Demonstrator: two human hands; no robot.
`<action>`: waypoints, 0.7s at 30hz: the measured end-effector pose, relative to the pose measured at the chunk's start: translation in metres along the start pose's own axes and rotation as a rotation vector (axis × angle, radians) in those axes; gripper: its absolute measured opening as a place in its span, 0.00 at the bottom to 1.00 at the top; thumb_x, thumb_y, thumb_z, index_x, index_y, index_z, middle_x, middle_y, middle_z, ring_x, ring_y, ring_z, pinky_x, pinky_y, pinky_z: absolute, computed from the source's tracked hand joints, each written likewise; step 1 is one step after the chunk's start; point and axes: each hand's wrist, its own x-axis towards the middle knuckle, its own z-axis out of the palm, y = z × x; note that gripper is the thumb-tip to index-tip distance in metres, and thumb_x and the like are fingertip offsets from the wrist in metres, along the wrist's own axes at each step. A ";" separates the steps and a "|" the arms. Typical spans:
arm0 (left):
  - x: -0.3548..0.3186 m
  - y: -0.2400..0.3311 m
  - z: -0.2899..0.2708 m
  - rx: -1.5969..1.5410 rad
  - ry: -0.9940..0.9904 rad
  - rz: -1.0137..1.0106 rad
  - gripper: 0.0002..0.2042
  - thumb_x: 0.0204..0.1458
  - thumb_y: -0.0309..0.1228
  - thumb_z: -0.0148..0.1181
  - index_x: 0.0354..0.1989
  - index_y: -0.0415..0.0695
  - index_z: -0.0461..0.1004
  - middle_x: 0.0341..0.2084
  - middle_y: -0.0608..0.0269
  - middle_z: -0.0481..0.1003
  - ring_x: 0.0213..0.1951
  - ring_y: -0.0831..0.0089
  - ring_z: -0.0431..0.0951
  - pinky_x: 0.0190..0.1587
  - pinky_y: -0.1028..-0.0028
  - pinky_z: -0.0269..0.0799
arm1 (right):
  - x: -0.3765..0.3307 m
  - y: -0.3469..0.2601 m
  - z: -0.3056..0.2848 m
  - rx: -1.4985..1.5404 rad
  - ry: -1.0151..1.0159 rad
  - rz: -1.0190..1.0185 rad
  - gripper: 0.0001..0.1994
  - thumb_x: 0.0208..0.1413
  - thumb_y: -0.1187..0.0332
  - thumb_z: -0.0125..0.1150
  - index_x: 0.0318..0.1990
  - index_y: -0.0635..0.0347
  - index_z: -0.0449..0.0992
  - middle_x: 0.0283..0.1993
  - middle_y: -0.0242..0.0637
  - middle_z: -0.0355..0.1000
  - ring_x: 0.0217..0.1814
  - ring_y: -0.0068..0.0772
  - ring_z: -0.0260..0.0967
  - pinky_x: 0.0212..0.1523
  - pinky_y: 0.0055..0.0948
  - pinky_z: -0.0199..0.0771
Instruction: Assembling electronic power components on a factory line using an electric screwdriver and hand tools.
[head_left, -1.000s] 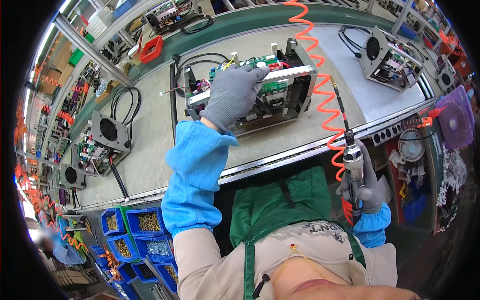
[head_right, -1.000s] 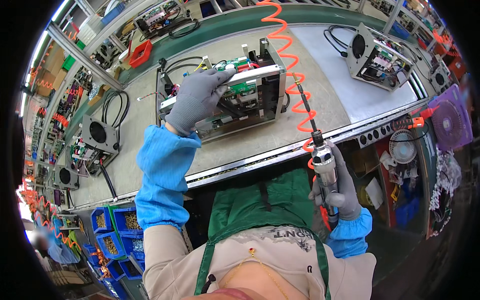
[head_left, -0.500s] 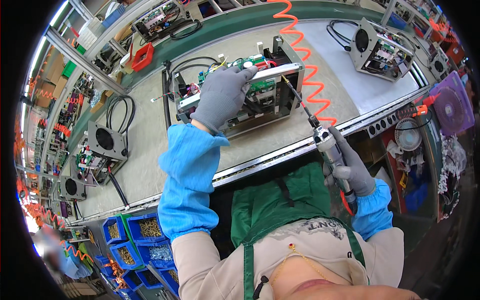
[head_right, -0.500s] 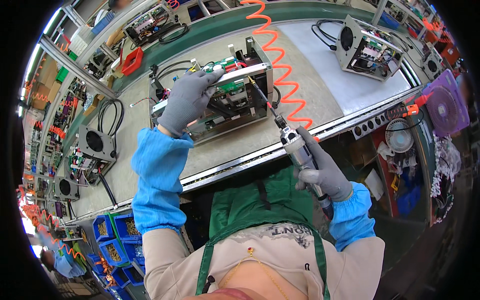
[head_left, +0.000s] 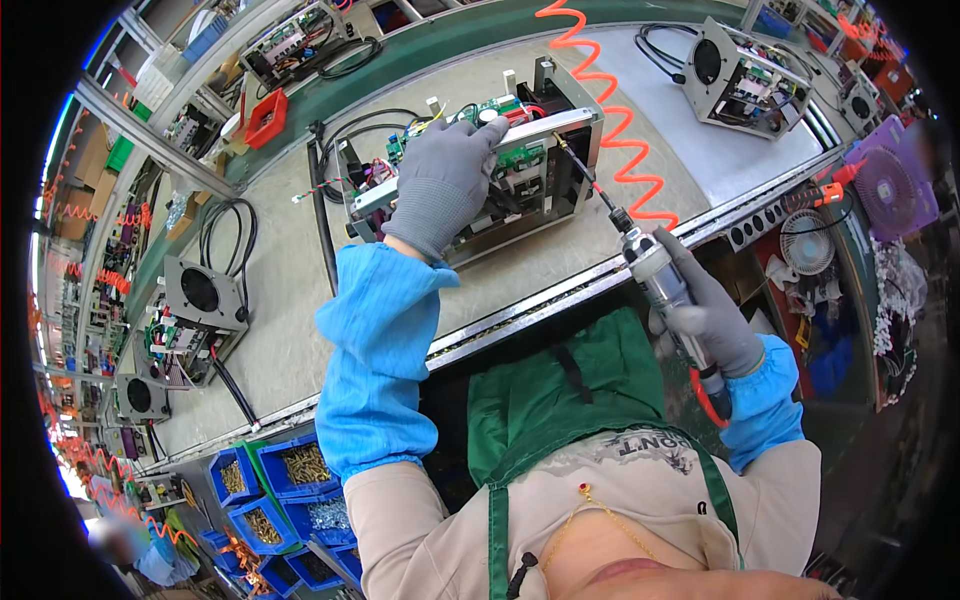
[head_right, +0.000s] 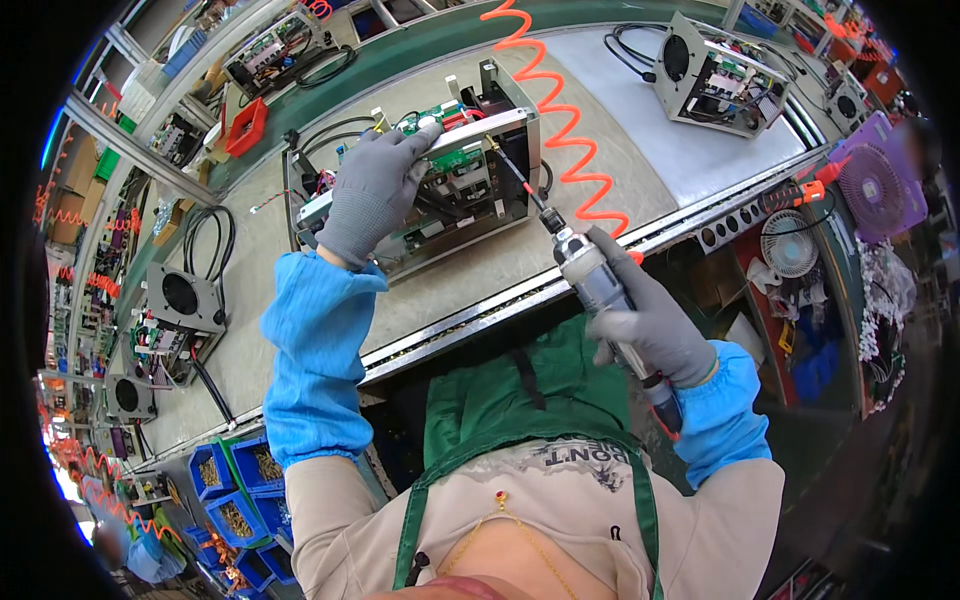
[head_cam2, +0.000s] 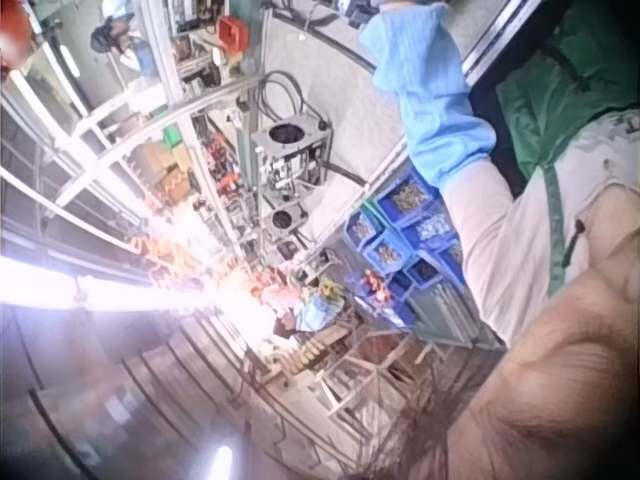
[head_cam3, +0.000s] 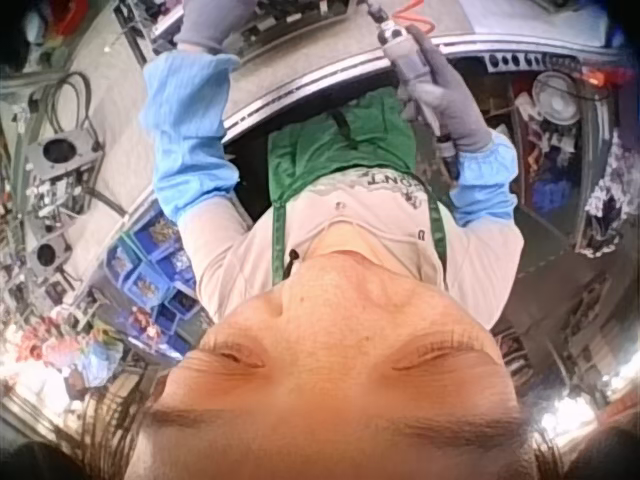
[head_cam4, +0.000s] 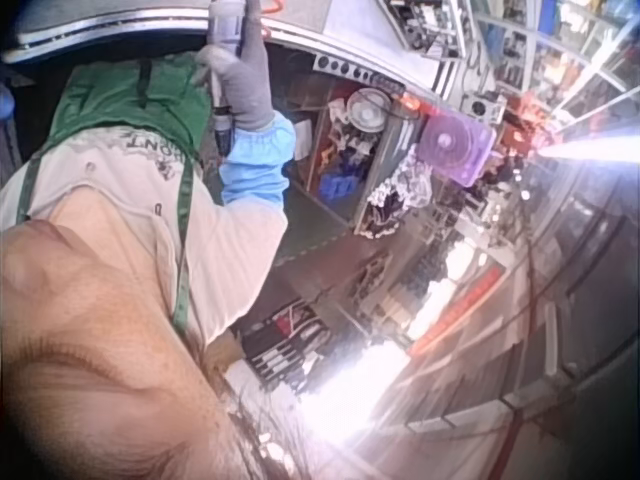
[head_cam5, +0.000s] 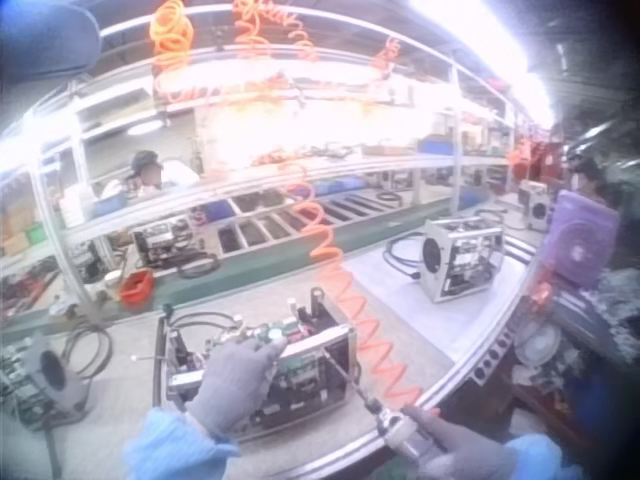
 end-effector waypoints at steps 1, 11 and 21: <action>0.000 0.000 0.001 0.032 0.002 0.007 0.16 0.53 0.32 0.54 0.52 0.55 0.73 0.32 0.58 0.75 0.37 0.57 0.74 0.38 0.61 0.72 | -0.004 -0.001 0.000 0.387 -0.129 0.024 0.44 0.44 0.62 0.63 0.70 0.46 0.48 0.35 0.42 0.72 0.26 0.28 0.71 0.31 0.31 0.76; -0.004 0.004 0.002 0.185 0.045 -0.064 0.20 0.48 0.38 0.60 0.53 0.55 0.72 0.39 0.60 0.74 0.42 0.58 0.72 0.42 0.58 0.68 | -0.009 -0.030 0.034 0.459 -0.050 0.033 0.41 0.49 0.55 0.57 0.70 0.46 0.46 0.32 0.40 0.68 0.22 0.27 0.69 0.28 0.33 0.78; -0.038 0.014 0.020 0.190 0.412 -0.254 0.25 0.46 0.39 0.57 0.56 0.52 0.68 0.55 0.48 0.64 0.55 0.46 0.64 0.56 0.47 0.57 | 0.009 0.032 0.029 0.578 -0.044 -0.161 0.36 0.56 0.58 0.55 0.68 0.56 0.47 0.33 0.44 0.70 0.20 0.28 0.69 0.35 0.36 0.80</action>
